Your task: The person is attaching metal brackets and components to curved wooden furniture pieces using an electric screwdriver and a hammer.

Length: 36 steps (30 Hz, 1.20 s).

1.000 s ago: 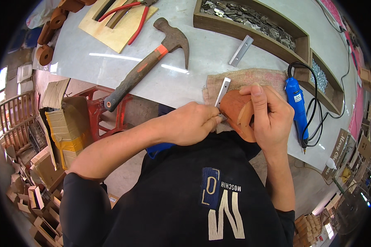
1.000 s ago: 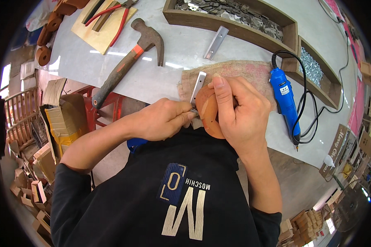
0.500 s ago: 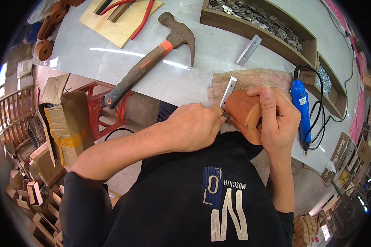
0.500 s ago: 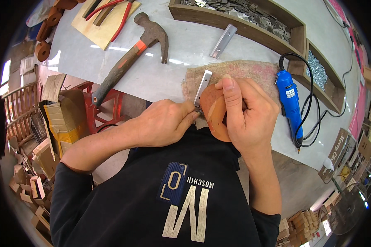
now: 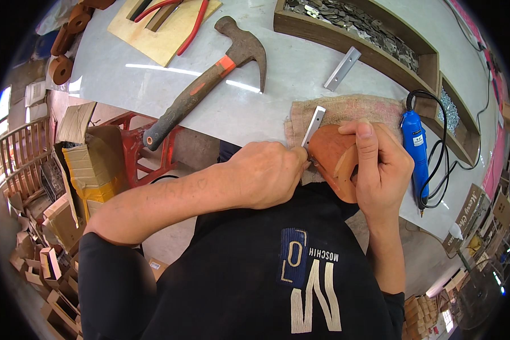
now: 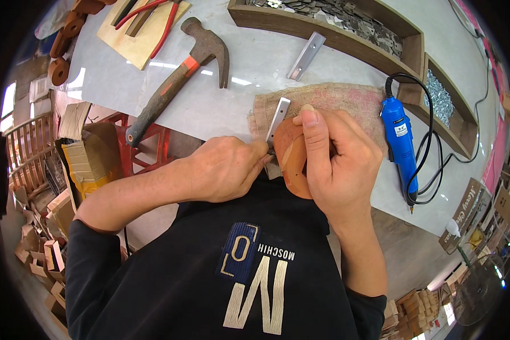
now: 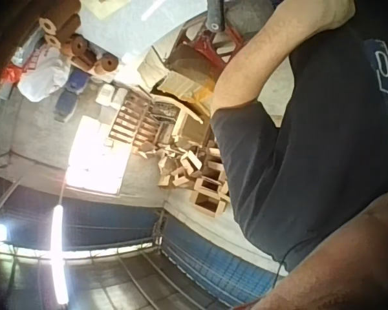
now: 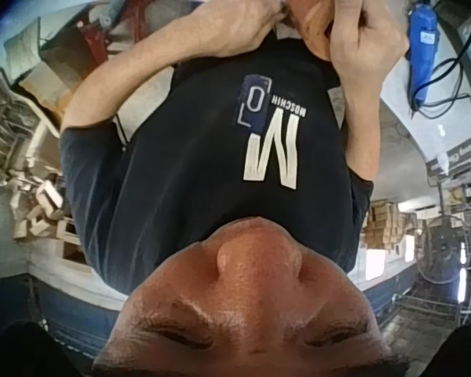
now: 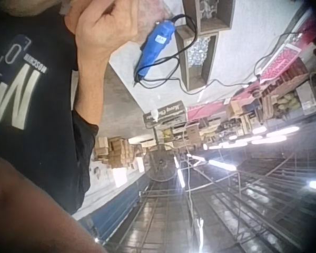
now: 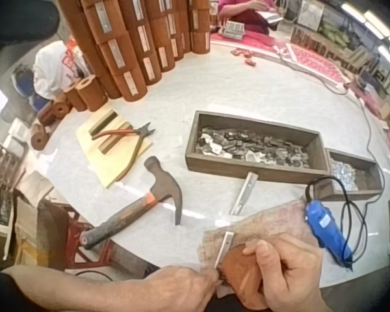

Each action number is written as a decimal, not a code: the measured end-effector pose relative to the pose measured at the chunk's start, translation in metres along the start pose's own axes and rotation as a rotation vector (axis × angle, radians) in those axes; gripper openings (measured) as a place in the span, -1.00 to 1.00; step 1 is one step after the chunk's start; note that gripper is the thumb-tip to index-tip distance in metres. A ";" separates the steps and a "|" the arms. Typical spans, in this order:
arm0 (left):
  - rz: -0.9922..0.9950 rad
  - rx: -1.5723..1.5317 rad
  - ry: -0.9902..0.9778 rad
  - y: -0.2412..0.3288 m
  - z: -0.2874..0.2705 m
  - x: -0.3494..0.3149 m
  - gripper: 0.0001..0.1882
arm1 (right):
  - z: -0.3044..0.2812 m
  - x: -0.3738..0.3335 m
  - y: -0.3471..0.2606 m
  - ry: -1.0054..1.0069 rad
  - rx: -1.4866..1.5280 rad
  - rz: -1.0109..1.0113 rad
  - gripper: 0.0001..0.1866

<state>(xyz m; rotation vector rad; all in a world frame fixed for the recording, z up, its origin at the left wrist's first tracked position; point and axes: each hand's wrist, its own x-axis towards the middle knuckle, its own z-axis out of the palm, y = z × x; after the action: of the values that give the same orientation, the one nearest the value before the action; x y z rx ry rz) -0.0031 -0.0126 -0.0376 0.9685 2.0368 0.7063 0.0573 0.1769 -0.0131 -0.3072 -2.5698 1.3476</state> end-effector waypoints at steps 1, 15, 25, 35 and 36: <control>0.017 0.036 -0.037 0.000 -0.002 0.001 -0.77 | 0.000 0.000 -0.001 0.005 -0.008 0.014 -0.72; -0.021 -0.045 -0.151 -0.001 -0.002 0.008 -0.79 | 0.001 -0.002 -0.004 0.020 -0.065 0.001 -0.73; 0.021 -0.227 -0.161 -0.011 0.000 0.011 -0.72 | -0.002 0.001 -0.006 -0.023 -0.100 0.026 -0.70; 0.023 0.138 0.158 -0.001 0.007 -0.021 -0.86 | -0.005 0.000 -0.009 -0.094 -0.078 0.082 -0.60; 0.020 0.136 0.163 0.000 0.010 -0.024 -0.86 | -0.002 -0.001 -0.005 -0.039 -0.064 0.046 -0.64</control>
<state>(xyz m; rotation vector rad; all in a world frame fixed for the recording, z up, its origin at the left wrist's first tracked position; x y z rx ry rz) 0.0152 -0.0302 -0.0340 1.0396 2.2442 0.6832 0.0587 0.1756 -0.0081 -0.3562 -2.6575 1.3006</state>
